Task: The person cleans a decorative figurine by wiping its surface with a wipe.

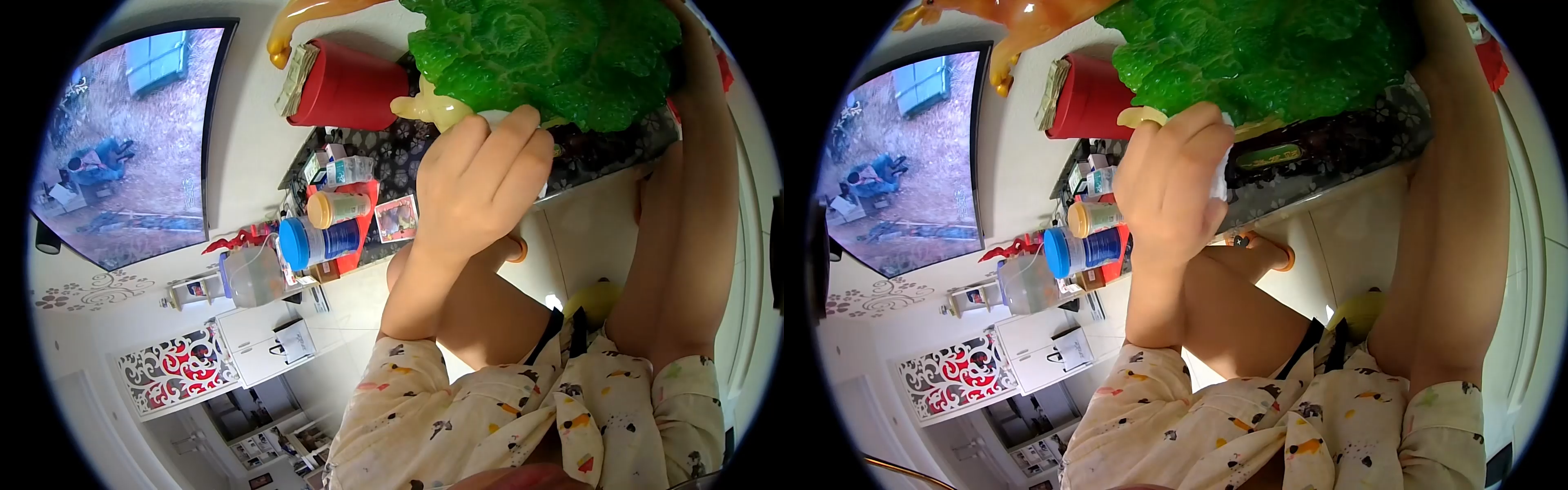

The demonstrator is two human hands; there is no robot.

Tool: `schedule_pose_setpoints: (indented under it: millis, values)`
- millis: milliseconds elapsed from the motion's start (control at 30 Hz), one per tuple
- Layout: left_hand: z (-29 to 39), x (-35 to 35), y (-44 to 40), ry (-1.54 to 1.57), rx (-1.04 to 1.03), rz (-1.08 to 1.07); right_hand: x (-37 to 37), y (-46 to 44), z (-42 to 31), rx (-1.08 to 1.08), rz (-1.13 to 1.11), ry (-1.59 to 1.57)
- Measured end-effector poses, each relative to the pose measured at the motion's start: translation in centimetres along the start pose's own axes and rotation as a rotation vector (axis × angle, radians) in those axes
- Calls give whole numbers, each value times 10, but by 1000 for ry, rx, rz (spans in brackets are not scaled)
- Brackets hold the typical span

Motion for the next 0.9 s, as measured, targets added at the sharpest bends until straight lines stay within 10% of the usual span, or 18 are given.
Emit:
schedule_pose_setpoints:
  millis: [400, 900]
  values:
    - [45, -50, 32, 45, -157, -322, -7, 10, -1, -44, 31, -6]
    - [4, 17, 17, -145, 56, 39, 6, 2, 4, -75, 101, 18]
Point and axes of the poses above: each hand's wrist, its own y-axis away from the middle knuckle, its own x-axis out of the back of the hand, z = x × y, the point moved 7 cm from there along -y, towards the middle knuckle, and after that the axes turned 5 degrees about z, right-handed, at the moved point
